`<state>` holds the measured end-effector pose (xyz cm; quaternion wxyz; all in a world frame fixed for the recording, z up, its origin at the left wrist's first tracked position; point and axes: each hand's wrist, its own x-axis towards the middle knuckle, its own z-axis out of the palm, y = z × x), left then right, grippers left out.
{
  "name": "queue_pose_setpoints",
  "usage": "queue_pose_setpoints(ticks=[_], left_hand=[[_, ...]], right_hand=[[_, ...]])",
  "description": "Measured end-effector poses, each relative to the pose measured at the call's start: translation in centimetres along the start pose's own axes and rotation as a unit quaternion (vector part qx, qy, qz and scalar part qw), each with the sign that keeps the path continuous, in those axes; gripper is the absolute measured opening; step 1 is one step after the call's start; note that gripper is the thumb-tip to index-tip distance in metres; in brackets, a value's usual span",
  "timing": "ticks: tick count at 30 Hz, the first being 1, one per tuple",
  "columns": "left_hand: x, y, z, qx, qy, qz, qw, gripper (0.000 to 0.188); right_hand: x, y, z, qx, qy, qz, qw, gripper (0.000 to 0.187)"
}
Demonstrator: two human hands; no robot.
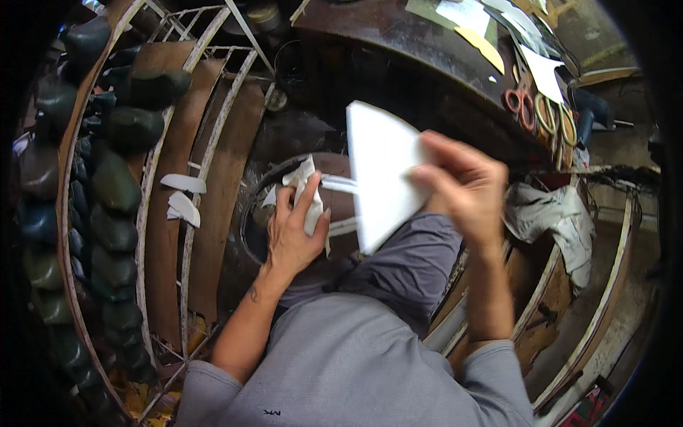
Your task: The person sits on the floor in a workshop and sorts white paper or foam shoe parts. They then pick up black shoe uppers from a shelf, place them on their lap, and continue to handle and arrange the white parts.
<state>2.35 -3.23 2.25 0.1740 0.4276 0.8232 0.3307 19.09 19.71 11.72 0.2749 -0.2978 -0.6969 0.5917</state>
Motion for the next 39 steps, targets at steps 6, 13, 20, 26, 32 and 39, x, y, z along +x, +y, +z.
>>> queue_pose_setpoints(ticks=[6,13,20,26,32,39], left_hand=[[-1.4,-0.8,0.2,0.018,0.011,0.046,0.999,0.072],[-1.4,-1.6,0.5,0.02,0.032,0.069,0.997,0.067],[-1.5,-1.3,1.3,0.052,0.049,0.053,0.996,0.076],[-1.1,-1.1,1.8,0.083,0.056,0.045,0.994,0.078],[-0.9,-1.0,1.6,0.076,0.052,0.061,0.994,0.078],[-0.8,-1.2,1.8,0.082,0.046,0.071,0.993,0.08]], right_hand=[[-7.3,9.8,8.0,-0.07,0.127,0.107,0.984,0.037],[-7.5,10.4,6.5,-0.074,0.072,0.058,0.993,0.036],[-7.7,10.6,6.9,-0.258,0.138,-0.018,0.956,0.053],[-7.4,13.1,6.2,0.094,0.078,0.172,0.977,0.054],[-7.1,13.4,6.1,0.082,0.088,0.13,0.984,0.032],[-7.2,13.6,5.6,0.115,0.054,0.136,0.983,0.033]])
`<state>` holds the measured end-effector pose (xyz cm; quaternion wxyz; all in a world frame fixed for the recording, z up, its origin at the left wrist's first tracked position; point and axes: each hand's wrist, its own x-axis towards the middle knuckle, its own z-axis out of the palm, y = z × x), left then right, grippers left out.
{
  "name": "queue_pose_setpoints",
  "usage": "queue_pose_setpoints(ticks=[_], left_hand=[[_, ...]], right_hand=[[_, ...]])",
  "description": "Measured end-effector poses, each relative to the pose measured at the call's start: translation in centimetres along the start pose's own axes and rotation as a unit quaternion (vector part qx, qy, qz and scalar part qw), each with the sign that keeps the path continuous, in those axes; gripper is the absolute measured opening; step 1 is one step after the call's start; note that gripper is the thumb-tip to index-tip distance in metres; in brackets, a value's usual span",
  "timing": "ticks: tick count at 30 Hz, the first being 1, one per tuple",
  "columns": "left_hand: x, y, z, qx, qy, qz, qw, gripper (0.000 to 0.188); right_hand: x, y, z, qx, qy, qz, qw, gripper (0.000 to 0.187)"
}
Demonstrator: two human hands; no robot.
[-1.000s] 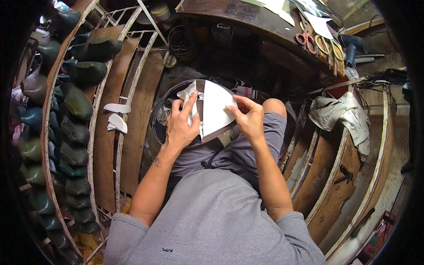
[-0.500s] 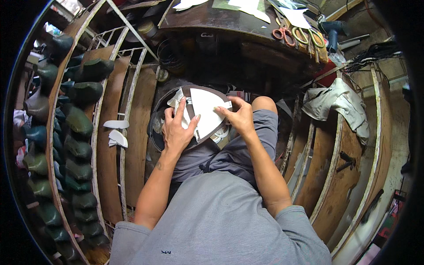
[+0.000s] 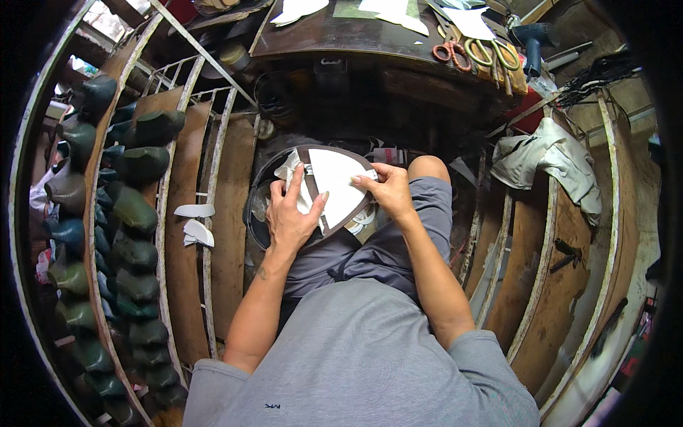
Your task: The person sits on the floor in a workshop and sorts white paper or foam shoe parts. They then pick up black shoe uppers from a shelf, place them on their lap, and continue to handle and arrange the white parts.
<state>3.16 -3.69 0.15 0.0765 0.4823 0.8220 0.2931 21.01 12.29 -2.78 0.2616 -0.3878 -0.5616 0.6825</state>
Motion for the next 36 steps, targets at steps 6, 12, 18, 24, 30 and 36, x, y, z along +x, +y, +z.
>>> queue_pose_setpoints(ticks=[6,12,18,24,30,36], left_hand=[[-0.1,0.0,0.0,0.004,0.008,-0.005,1.0,0.082],[0.2,0.2,-0.2,0.001,0.004,-0.007,1.0,0.081],[-0.2,-0.2,0.1,-0.003,0.01,0.001,1.0,0.081],[0.6,1.7,-1.9,-0.056,-0.018,0.013,0.998,0.069],[-0.9,3.8,-10.1,-0.356,-0.168,0.143,0.908,0.053],[2.0,-5.1,-10.8,-0.215,0.061,-0.239,0.945,0.043]], right_hand=[[0.2,0.3,0.0,-0.021,0.013,-0.011,1.0,0.03],[0.4,0.6,-0.2,-0.023,0.004,-0.006,1.0,0.032],[0.4,0.6,-0.1,-0.02,-0.004,-0.027,0.999,0.03],[0.2,1.0,-0.3,-0.019,-0.007,-0.028,0.999,0.027],[-0.1,2.5,-1.4,-0.003,-0.008,-0.05,0.999,0.037],[-0.3,3.6,-1.8,-0.089,0.074,-0.06,0.992,0.035]])
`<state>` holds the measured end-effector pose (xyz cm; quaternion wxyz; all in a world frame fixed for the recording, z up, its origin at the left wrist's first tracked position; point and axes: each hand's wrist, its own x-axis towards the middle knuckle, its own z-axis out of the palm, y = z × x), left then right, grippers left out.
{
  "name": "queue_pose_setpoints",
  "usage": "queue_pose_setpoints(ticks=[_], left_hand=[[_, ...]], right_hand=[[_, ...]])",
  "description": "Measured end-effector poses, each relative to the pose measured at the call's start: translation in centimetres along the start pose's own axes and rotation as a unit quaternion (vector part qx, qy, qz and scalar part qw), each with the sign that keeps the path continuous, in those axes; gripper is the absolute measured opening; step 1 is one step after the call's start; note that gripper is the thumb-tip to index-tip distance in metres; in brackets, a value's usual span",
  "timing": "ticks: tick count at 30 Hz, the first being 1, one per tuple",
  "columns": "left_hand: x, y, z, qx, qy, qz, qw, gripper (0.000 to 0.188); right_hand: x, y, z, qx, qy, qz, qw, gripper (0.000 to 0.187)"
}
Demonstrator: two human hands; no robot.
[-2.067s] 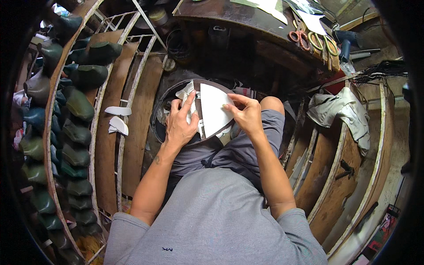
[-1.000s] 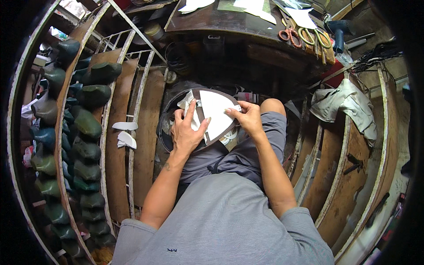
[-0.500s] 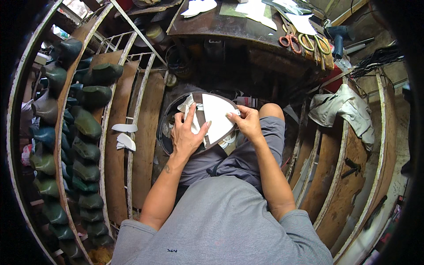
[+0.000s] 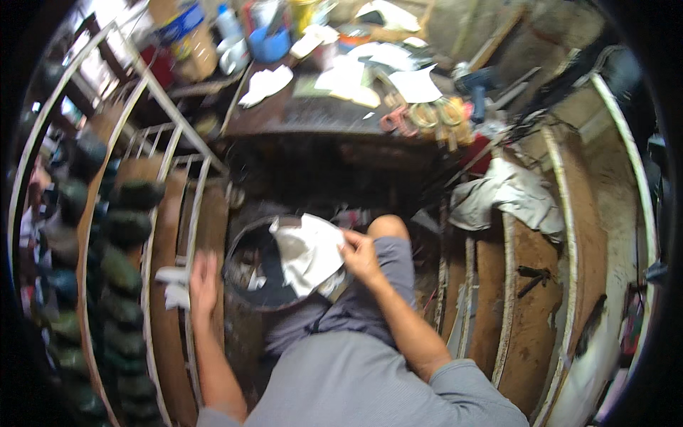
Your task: The person sits on the floor in a workshop and sorts white paper or foam shoe parts. They then pick up black shoe uppers from a shelf, place them on their lap, and continue to handle and arrange the white parts.
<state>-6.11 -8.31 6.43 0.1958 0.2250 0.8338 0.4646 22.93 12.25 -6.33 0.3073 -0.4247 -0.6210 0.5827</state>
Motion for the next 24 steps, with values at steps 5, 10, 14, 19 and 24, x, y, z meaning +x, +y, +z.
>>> queue_pose_setpoints(ticks=[5,10,14,19,24], left_hand=[[-4.2,-4.8,0.0,-0.37,-0.282,-0.172,0.868,0.051],[-1.0,2.7,2.2,-0.35,-0.204,0.167,0.899,0.041],[-2.7,19.6,4.1,-0.214,-0.235,0.393,0.863,0.047],[-14.9,43.5,3.1,-0.169,-0.201,0.693,0.671,0.058],[-25.3,57.6,9.9,-0.344,-0.186,0.753,0.529,0.046]], right_hand=[[-0.8,0.2,-2.6,0.079,0.051,-0.057,0.994,0.034],[-1.2,-0.3,-8.4,0.141,0.251,-0.056,0.956,0.034],[-3.5,-1.3,-12.1,0.212,0.287,-0.043,0.933,0.031],[-7.0,-0.3,-14.0,0.216,0.286,-0.106,0.927,0.035],[-9.1,5.9,-15.6,0.187,0.351,-0.136,0.908,0.03]])
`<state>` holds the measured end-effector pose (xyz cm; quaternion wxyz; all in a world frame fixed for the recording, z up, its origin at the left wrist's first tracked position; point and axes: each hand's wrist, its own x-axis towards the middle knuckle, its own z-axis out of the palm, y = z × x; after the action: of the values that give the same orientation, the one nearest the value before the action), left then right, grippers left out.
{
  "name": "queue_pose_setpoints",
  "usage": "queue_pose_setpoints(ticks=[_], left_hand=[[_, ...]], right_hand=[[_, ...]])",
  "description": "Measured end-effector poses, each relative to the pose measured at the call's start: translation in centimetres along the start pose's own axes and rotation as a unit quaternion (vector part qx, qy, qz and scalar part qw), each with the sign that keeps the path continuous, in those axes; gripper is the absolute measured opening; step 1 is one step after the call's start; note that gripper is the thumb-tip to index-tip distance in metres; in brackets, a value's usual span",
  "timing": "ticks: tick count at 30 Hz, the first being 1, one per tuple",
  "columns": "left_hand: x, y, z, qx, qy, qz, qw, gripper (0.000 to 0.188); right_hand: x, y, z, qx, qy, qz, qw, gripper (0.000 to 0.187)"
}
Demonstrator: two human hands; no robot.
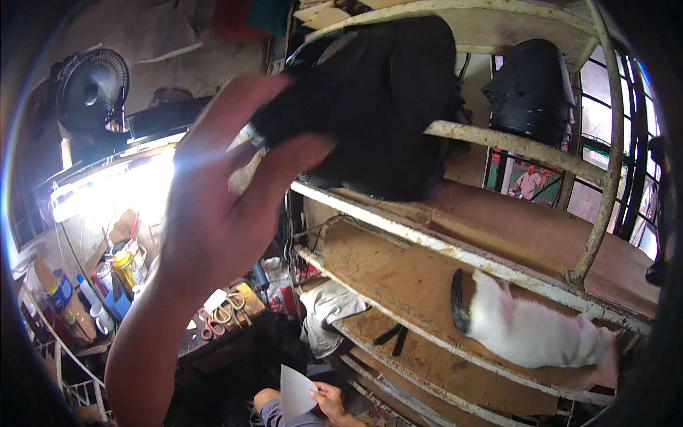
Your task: The person sits on the floor in a workshop and sorts white paper or foam shoe parts. They then pick up black shoe uppers from a shelf, place them on their lap, and continue to handle and arrange the white parts.
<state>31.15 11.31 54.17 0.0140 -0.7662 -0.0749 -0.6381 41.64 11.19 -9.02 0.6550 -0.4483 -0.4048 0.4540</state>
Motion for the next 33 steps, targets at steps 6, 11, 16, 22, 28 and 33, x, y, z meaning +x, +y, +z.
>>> queue_pose_setpoints(ticks=[6,11,16,22,28,33], left_hand=[[6.6,-2.2,8.7,0.038,0.039,0.017,0.998,0.041],[6.9,-1.5,9.9,0.095,-0.029,0.042,0.994,0.045],[10.9,-3.6,11.1,0.103,-0.01,0.122,0.987,0.047],[17.9,-7.2,16.8,0.091,0.088,0.111,0.986,0.051],[7.5,-7.1,12.3,0.033,-0.02,0.14,0.989,0.066],[-19.8,-4.0,0.0,0.112,-0.34,-0.184,0.915,0.076]], right_hand=[[-0.7,4.7,-5.5,0.042,0.066,0.005,0.997,0.031],[-1.1,5.1,-7.4,0.009,0.103,0.033,0.994,0.03],[-0.6,6.5,-7.9,0.043,0.088,0.02,0.995,0.031],[0.1,3.6,-3.6,0.083,0.025,0.017,0.996,0.03],[-2.1,-8.2,1.2,-0.051,-0.042,0.011,0.998,0.026],[-3.3,-13.3,2.1,-0.009,-0.075,0.064,0.995,0.027]])
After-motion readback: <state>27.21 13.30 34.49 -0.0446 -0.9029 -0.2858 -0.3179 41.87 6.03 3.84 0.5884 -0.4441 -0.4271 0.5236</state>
